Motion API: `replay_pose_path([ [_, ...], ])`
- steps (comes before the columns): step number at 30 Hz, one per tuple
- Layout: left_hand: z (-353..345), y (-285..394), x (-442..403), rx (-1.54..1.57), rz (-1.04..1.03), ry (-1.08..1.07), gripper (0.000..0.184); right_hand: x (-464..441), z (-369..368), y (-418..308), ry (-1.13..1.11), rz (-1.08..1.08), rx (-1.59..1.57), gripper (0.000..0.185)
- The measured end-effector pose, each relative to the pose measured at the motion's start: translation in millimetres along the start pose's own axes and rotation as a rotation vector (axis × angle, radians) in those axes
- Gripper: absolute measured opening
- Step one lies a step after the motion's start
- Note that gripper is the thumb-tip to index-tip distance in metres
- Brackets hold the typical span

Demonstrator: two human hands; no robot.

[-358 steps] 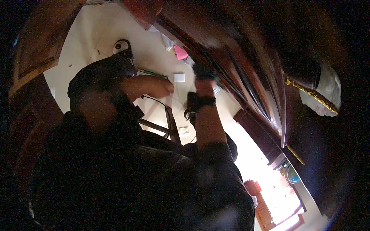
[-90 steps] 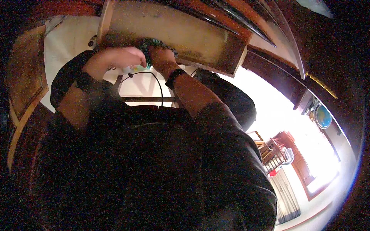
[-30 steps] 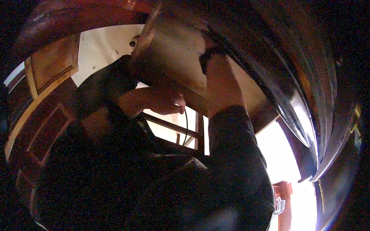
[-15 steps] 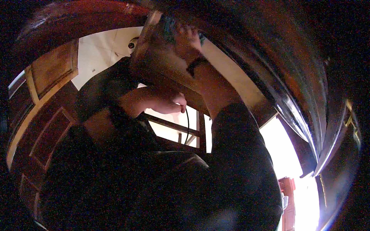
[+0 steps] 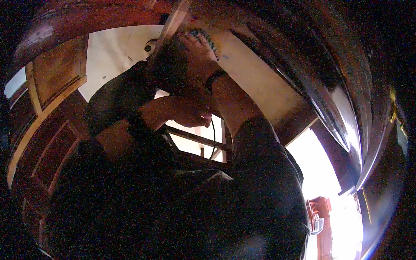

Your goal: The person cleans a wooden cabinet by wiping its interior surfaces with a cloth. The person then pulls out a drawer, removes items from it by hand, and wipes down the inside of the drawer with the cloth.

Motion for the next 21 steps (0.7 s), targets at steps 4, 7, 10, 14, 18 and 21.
replay_pose_path([
  [4,3.3,2.6,7.1,0.015,-0.029,0.006,0.031,-24.2,-10.6,65.3,-0.038,-0.431,-0.005,0.058],
  [7,0.1,-2.5,8.6,0.193,0.136,-0.02,0.03,-50.9,-10.6,114.6,0.07,-0.563,-0.174,0.056],
  [10,11.1,6.3,12.6,0.205,0.1,0.02,0.03,-66.3,-11.1,123.9,0.155,-0.544,-0.244,0.054],
  [14,14.5,11.3,7.0,0.069,-0.021,0.066,0.034,-65.9,-13.7,117.9,0.191,-0.524,-0.278,0.051],
  [18,17.6,15.2,8.9,0.088,-0.03,0.056,0.034,-69.7,-16.0,122.5,0.224,-0.542,-0.327,0.049],
  [21,21.1,18.8,13.6,0.175,0.004,0.053,0.033,-73.8,-15.2,123.0,0.242,-0.534,-0.363,0.047],
])
Point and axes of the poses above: each hand's wrist, its own x-axis away from the middle knuckle, its own z-axis out of the back of the hand, y = z × x, the point moved 7 cm from there along -x, towards the middle knuckle
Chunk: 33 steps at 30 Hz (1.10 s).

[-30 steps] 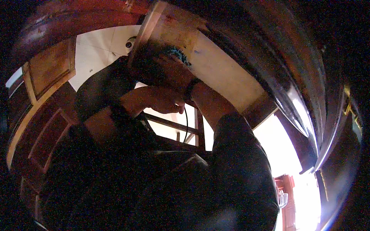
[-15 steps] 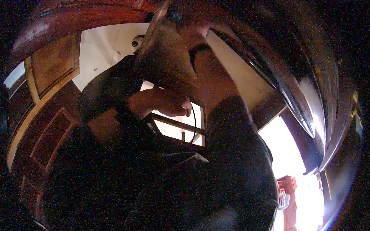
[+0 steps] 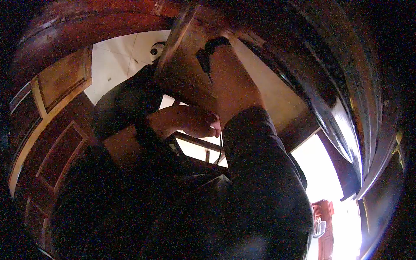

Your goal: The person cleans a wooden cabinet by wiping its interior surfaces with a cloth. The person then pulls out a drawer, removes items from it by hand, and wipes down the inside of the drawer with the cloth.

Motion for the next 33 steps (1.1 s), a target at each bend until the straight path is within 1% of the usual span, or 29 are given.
replay_pose_path([
  [4,5.0,7.0,2.3,0.118,0.033,-0.027,0.033,-4.5,-4.3,-5.2,-0.023,0.021,-0.072,0.045],
  [7,-6.6,-4.4,-15.9,-0.031,-0.009,-0.081,0.032,4.6,-9.0,-18.8,-0.076,0.034,-0.139,0.043],
  [8,-7.0,-4.8,-16.8,-0.029,-0.015,-0.056,0.031,9.6,-11.9,-26.1,-0.091,0.017,-0.219,0.043],
  [10,-1.6,2.7,-11.0,-0.026,-0.027,-0.014,0.03,30.9,-13.8,-46.4,-0.052,-0.056,-0.488,0.042],
  [11,-13.6,0.6,-15.8,-0.107,-0.104,-0.073,0.031,56.8,-2.2,-57.4,0.186,-0.151,-0.861,0.039],
  [12,-30.3,-7.5,-24.7,-0.188,-0.182,-0.13,0.031,77.5,-15.8,-67.7,0.168,-0.152,-0.735,0.037],
  [14,-42.8,-4.6,-26.2,-0.293,-0.323,-0.206,0.033,108.1,-33.3,-82.1,0.021,-0.048,-0.537,0.034],
  [16,-36.9,-4.5,-24.4,-0.148,-0.219,-0.185,0.033,131.0,-39.2,-101.8,-0.242,0.158,-0.386,0.032],
  [17,-34.7,-5.8,-23.6,-0.079,-0.169,-0.175,0.033,135.9,-38.3,-103.1,-0.336,0.189,-0.452,0.032],
  [19,-28.2,-8.0,-22.9,-0.124,-0.188,-0.139,0.033,135.9,-18.1,-109.3,-0.519,0.254,-0.583,0.032],
  [20,-27.2,-8.9,-22.1,-0.142,-0.195,-0.118,0.032,136.5,-5.4,-114.7,-0.563,0.313,-0.58,0.032],
  [22,-16.6,-8.6,-11.9,-0.125,-0.086,-0.088,0.032,136.9,16.7,-124.5,-0.641,0.43,-0.578,0.033],
  [23,-14.2,-9.5,-7.8,-0.113,-0.031,-0.076,0.032,142.1,8.2,-116.0,-0.693,0.427,-0.432,0.033],
  [24,-21.8,-24.2,-13.2,-0.071,0.03,-0.059,0.034,150.2,-3.5,-103.5,-0.744,0.416,-0.287,0.033],
  [25,-20.4,-21.5,-10.6,-0.06,0.025,-0.058,0.034,157.5,-5.7,-91.3,-0.791,0.4,-0.139,0.034],
  [27,-15.9,-15.6,-6.7,-0.041,0.009,-0.051,0.034,176.5,40.8,-77.2,-0.423,0.495,-0.211,0.033],
  [28,-15.7,-11.6,-7.6,-0.073,-0.059,-0.051,0.034,188.8,57.8,-65.0,-0.333,0.51,-0.212,0.032],
  [29,-16.7,-13.0,-8.0,-0.061,-0.057,-0.056,0.033,201.7,75.0,-52.7,-0.243,0.521,-0.211,0.031],
  [31,-20.5,-15.9,-9.6,-0.038,-0.048,-0.073,0.033,231.3,74.2,-16.1,-0.378,0.44,-0.035,0.029],
  [32,-21.0,-18.7,-11.9,-0.042,-0.041,-0.066,0.032,248.1,68.4,9.6,-0.509,0.381,0.115,0.029],
  [33,-22.6,-21.9,-15.2,-0.043,-0.034,-0.06,0.032,277.1,55.3,67.6,-0.552,0.183,0.073,0.031],
])
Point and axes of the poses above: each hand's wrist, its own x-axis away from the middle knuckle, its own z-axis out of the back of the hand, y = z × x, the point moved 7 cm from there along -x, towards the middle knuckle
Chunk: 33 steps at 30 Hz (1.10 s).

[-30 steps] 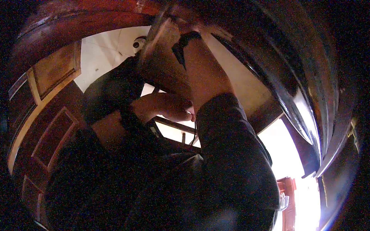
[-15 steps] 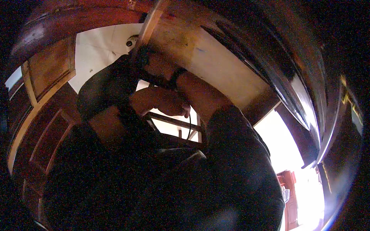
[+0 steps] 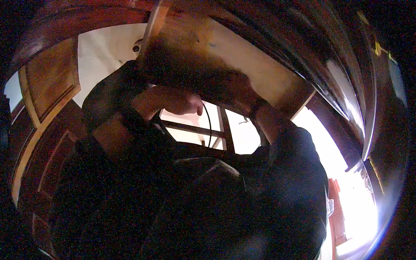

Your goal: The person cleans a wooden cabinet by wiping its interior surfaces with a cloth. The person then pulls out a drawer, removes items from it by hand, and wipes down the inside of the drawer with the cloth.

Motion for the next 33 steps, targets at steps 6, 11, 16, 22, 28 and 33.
replay_pose_path([
  [6,-1.6,5.8,-5.5,-0.024,0.016,0.003,0.032,96.3,47.8,39.8,-0.248,-0.294,0.351,0.044],
  [11,5.7,8.1,-2.2,0.013,0.028,0.031,0.032,70.7,15.5,70.1,0.337,-0.105,0.022,0.049],
  [16,2.1,8.5,-2.3,-0.082,-0.082,0.057,0.032,-26.7,40.4,-4.7,0.445,-0.245,0.002,0.055],
  [22,9.1,0.4,1.1,-0.057,-0.007,0.192,0.034,-118.8,45.1,-28.9,0.418,-0.07,0.423,0.058],
  [28,6.2,-6.7,-7.2,-0.091,-0.053,0.169,0.035,-141.7,61.6,22.9,0.379,-0.299,0.416,0.04],
  [33,10.6,-12.6,-2.5,0.039,0.092,0.155,0.033,-104.0,99.1,100.6,0.686,-0.708,-0.175,0.04],
])
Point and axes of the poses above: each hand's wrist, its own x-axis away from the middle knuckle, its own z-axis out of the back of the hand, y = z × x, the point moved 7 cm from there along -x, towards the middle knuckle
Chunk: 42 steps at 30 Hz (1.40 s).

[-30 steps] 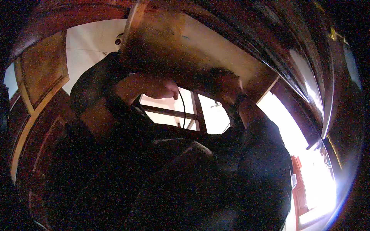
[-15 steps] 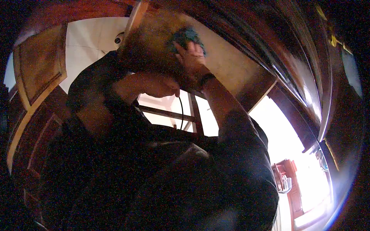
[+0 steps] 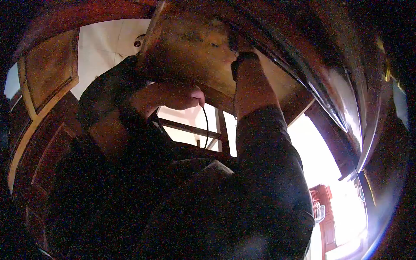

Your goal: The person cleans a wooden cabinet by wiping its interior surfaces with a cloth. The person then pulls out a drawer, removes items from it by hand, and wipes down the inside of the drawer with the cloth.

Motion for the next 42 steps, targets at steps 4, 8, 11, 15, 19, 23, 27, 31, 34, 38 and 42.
replay_pose_path([
  [4,17.9,5.7,5.5,-0.038,-0.013,0.043,0.03,29.6,49.1,58.1,-0.018,-0.215,-0.094,0.04],
  [8,14.7,2.3,1.8,0.046,-0.05,0.119,0.029,53.6,35.3,117.8,0.06,0.152,0.356,0.052],
  [11,8.3,5.6,-1.6,-0.009,-0.161,0.164,0.029,101.8,8.4,125.9,-0.226,0.356,0.762,0.066],
  [15,2.7,9.2,-8.0,-0.043,-0.202,0.129,0.029,154.3,-49.3,90.0,-0.351,0.754,0.45,0.071],
  [19,6.4,9.3,-5.3,0.001,-0.167,0.134,0.027,144.6,-41.7,-38.1,-0.33,1.038,0.427,0.064],
  [23,-1.3,-9.8,-10.5,0.074,-0.162,0.126,0.026,66.0,-57.5,-87.3,-0.085,0.858,0.456,0.062],
  [27,7.1,-12.0,0.0,0.073,-0.036,0.156,0.028,-10.7,-103.3,-14.7,-0.517,0.628,-0.239,0.06],
  [31,6.4,-16.5,0.2,0.098,0.024,0.106,0.028,-17.5,-27.2,4.4,-0.199,0.383,-0.347,0.059],
  [34,10.4,-8.1,2.6,0.082,-0.033,0.093,0.029,-6.3,6.6,57.8,-0.101,0.308,-0.245,0.058],
  [38,12.4,-1.5,4.0,0.044,-0.06,0.113,0.03,9.0,54.7,145.2,-0.003,0.196,-0.06,0.057],
  [42,4.7,-6.7,-2.6,0.062,-0.045,0.085,0.029,19.8,94.3,208.4,0.076,0.101,0.092,0.056],
])
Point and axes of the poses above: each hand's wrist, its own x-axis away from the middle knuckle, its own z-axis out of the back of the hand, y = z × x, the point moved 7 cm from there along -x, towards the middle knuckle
